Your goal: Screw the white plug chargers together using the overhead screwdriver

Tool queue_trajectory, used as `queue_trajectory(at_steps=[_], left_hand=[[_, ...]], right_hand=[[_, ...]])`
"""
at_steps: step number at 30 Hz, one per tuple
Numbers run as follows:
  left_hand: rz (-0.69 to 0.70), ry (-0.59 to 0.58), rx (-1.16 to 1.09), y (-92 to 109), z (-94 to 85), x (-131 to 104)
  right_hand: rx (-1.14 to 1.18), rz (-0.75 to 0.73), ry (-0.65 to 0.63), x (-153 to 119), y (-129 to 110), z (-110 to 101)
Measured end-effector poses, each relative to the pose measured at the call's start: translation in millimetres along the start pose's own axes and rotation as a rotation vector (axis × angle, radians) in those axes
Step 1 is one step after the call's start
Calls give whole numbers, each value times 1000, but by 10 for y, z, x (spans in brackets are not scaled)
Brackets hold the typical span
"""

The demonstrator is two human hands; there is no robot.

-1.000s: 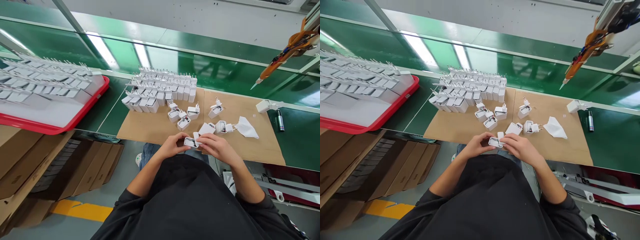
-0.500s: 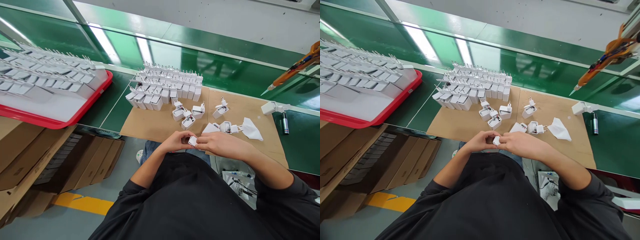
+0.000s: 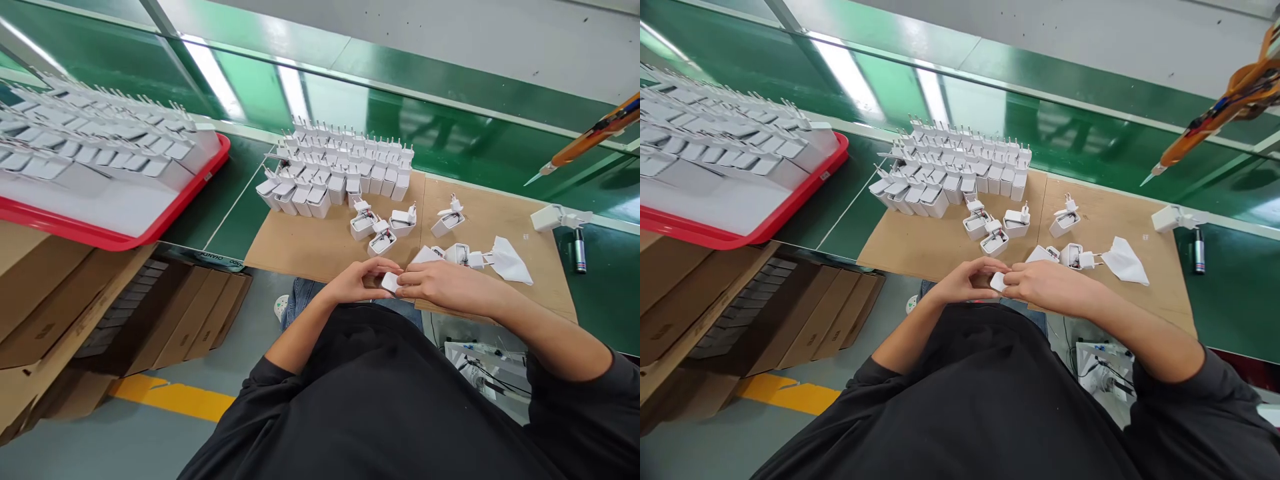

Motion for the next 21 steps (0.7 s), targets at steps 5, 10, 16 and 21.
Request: queue_trajectory(at_steps=[5, 10, 16, 21], left_hand=[[26, 33, 90, -71, 47, -28], [154, 274, 299, -145, 113, -45], [194, 513, 318, -108, 122, -77], [-61, 765, 304, -138, 11, 68]], right_hand=[[94, 18, 66, -75, 52, 94], [339, 161, 223, 4, 233, -55], [199, 660, 303, 670, 581, -198], [106, 668, 233, 901, 675, -192]])
Point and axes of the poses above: each hand's wrist, its own x-axis towards the middle knuckle, its own z-axis out of the palm, y = z × x, the point moved 1 cm from there along x, towards the middle knuckle, and after that the axes turned 3 degrees about -y, right-handed, at the moved point
